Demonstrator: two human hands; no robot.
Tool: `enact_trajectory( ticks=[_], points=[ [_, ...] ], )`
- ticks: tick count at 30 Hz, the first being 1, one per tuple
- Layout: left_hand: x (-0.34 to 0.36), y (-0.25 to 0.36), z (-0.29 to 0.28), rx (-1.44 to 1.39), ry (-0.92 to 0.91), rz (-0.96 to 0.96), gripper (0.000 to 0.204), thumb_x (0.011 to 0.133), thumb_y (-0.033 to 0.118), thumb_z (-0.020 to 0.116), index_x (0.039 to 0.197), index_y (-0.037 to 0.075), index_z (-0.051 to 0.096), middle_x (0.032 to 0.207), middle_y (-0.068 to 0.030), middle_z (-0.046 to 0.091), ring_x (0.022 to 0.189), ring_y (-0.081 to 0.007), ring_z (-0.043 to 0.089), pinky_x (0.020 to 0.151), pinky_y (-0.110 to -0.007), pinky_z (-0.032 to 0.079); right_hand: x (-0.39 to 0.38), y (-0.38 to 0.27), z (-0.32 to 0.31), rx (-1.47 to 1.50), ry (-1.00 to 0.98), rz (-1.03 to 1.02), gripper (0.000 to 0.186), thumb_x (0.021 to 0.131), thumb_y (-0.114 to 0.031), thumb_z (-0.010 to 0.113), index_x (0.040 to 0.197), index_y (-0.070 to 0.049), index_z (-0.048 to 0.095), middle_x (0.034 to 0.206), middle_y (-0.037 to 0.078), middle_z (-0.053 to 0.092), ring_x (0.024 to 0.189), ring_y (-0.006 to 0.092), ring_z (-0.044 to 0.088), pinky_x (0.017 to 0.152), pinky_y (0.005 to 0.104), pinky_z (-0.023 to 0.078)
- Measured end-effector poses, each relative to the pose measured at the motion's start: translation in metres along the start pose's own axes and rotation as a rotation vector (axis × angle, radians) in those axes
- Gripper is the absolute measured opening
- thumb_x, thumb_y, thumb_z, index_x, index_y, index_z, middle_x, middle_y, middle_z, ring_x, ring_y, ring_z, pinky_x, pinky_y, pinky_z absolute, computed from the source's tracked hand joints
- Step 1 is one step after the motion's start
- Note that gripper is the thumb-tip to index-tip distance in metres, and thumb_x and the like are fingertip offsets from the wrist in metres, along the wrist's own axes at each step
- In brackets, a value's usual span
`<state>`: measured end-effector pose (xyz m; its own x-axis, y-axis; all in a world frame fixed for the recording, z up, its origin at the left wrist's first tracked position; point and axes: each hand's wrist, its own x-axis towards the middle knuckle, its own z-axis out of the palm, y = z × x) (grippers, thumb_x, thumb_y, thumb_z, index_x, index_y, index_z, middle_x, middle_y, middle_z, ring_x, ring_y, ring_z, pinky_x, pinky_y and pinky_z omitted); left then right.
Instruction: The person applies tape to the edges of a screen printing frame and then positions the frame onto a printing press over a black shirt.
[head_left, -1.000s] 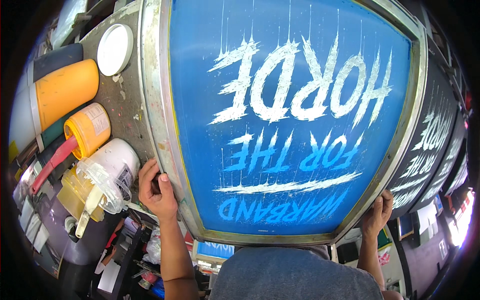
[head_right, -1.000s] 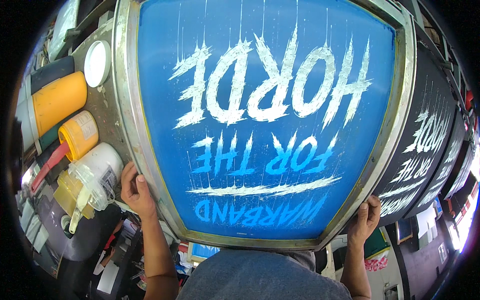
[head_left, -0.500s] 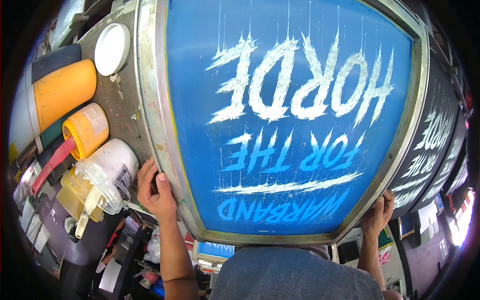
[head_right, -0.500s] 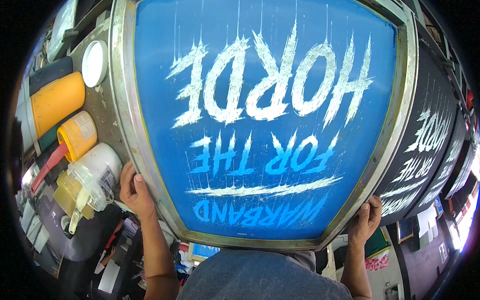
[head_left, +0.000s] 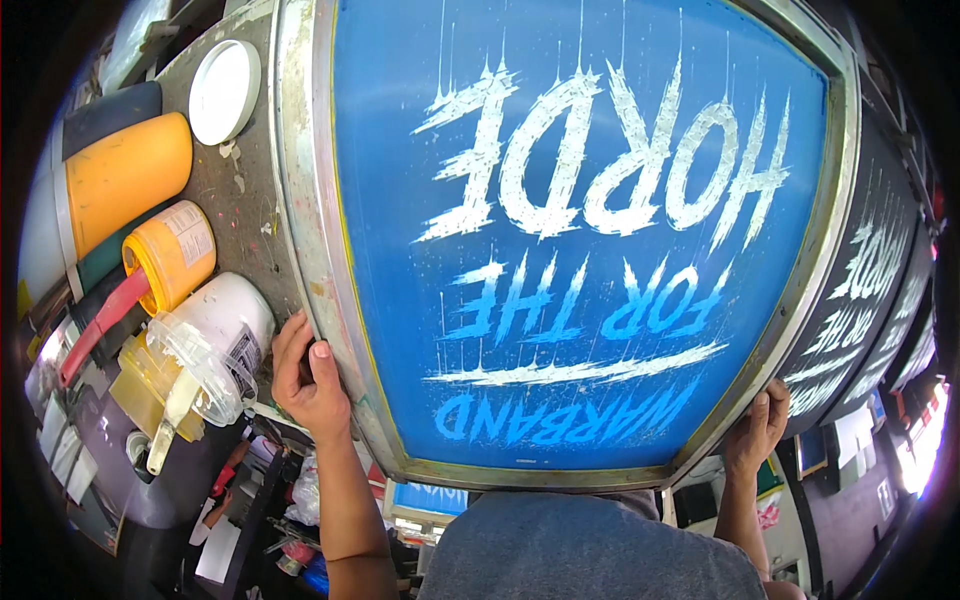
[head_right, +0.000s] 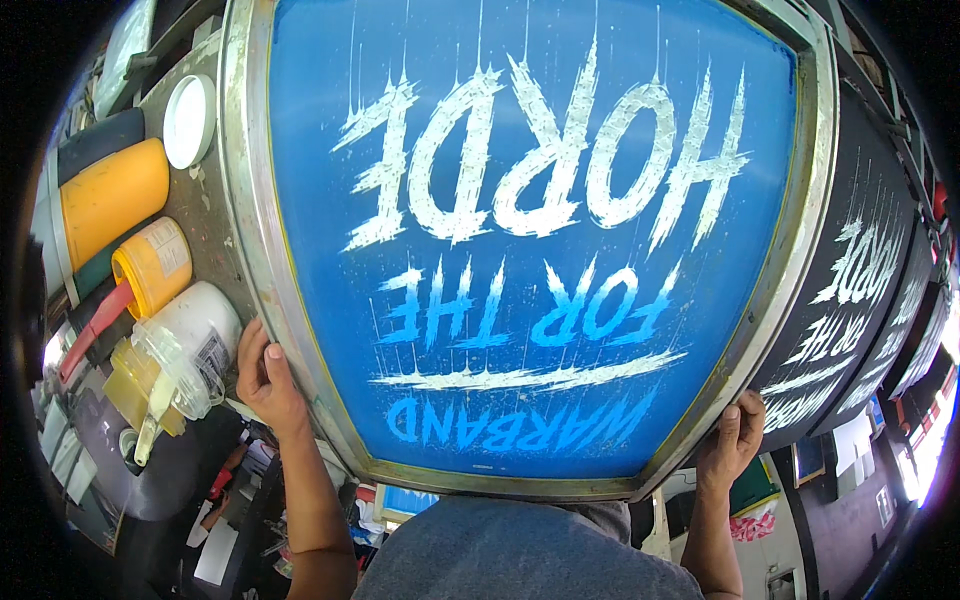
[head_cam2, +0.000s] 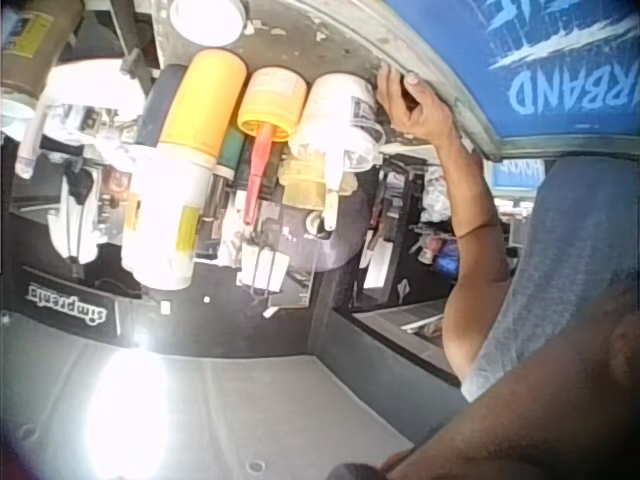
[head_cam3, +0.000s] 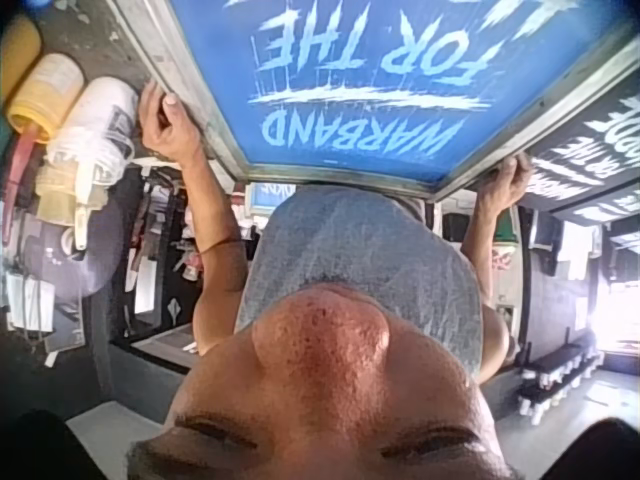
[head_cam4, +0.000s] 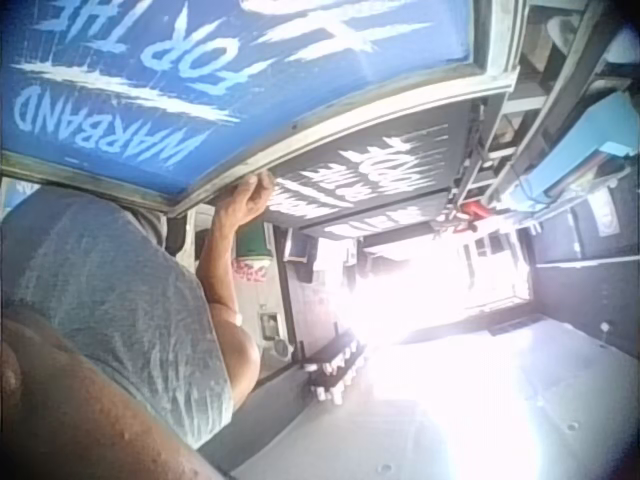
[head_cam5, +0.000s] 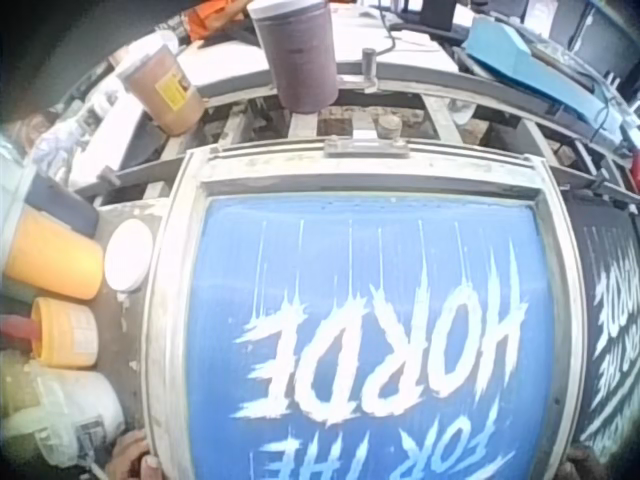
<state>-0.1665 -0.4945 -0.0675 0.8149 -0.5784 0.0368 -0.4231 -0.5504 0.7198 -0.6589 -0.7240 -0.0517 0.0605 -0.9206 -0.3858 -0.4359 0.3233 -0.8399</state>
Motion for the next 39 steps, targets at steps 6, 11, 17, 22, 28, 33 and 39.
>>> enact_trajectory(
  ticks=[6,11,17,22,28,33,39],
  points=[
    [0.0,0.0002,-0.001,0.003,-0.012,-0.01,0.028,0.096,0.014,0.064,0.116,-0.006,0.068,0.126,-0.0192,0.066,0.116,-0.0275,0.061,0.105,-0.04,0.043,-0.0003,0.0015,-0.0004,0.03,0.019,0.01,0.026,0.1,-0.021,0.063,0.116,-0.001,0.058,0.113,0.006,0.057,0.1,0.0132,0.055,0.091,0.0282,0.041],
    [-0.0015,-0.0031,-0.0018,0.014,-0.008,-0.014,0.028,0.096,0.013,0.065,0.116,-0.005,0.068,0.126,-0.0188,0.065,0.116,-0.0269,0.061,0.105,-0.04,0.043,0.0004,0.0014,0.0013,0.002,0.027,-0.01,0.025,0.1,-0.02,0.063,0.115,-0.001,0.058,0.114,0.007,0.056,0.102,0.0141,0.054,0.092,0.0287,0.041],
    [-0.0017,-0.0041,-0.0017,-0.009,-0.006,-0.022,0.028,0.096,0.014,0.065,0.116,-0.006,0.068,0.126,-0.0184,0.066,0.116,-0.0259,0.061,0.105,-0.039,0.043,0.0012,-0.0014,0.0044,0.013,0.018,-0.021,0.025,0.1,-0.02,0.063,0.115,0.0,0.058,0.112,0.007,0.056,0.101,0.0138,0.054,0.091,0.0287,0.041],
    [-0.0003,-0.0017,-0.0016,0.022,-0.02,0.008,0.027,0.096,0.013,0.065,0.115,-0.005,0.069,0.125,-0.0184,0.066,0.116,-0.0263,0.061,0.105,-0.039,0.043,0.0003,-0.0017,0.0055,0.022,0.03,-0.023,0.025,0.1,-0.02,0.063,0.114,-0.001,0.058,0.111,0.006,0.055,0.1,0.0135,0.054,0.09,0.0285,0.041],
    [-0.0001,-0.0012,-0.0006,0.022,-0.014,-0.002,0.027,0.096,0.012,0.064,0.115,-0.005,0.069,0.125,-0.0182,0.066,0.116,-0.0261,0.06,0.105,-0.038,0.043,0.0006,-0.0003,0.0039,0.013,0.039,-0.019,0.024,0.1,-0.02,0.063,0.114,-0.001,0.058,0.111,0.006,0.056,0.1,0.0136,0.054,0.091,0.0283,0.041],
    [0.0004,-0.0025,0.0009,-0.016,-0.009,0.01,0.026,0.096,0.012,0.064,0.115,-0.005,0.068,0.125,-0.0174,0.065,0.116,-0.0255,0.06,0.103,-0.038,0.043,0.0011,0.0004,0.0027,0.019,0.017,-0.014,0.023,0.101,-0.02,0.063,0.112,0.0,0.058,0.11,0.006,0.055,0.1,0.0137,0.053,0.091,0.0288,0.04],
    [0.0006,-0.0012,0.0036,-0.033,0.002,0.012,0.025,0.097,0.014,0.063,0.114,-0.005,0.067,0.123,-0.0163,0.065,0.114,-0.025,0.06,0.102,-0.037,0.043,0.0035,-0.0011,0.0047,-0.054,-0.009,-0.051,0.022,0.101,-0.019,0.062,0.111,0.0,0.058,0.11,0.007,0.055,0.101,0.0142,0.052,0.092,0.0286,0.04]
  ],
)
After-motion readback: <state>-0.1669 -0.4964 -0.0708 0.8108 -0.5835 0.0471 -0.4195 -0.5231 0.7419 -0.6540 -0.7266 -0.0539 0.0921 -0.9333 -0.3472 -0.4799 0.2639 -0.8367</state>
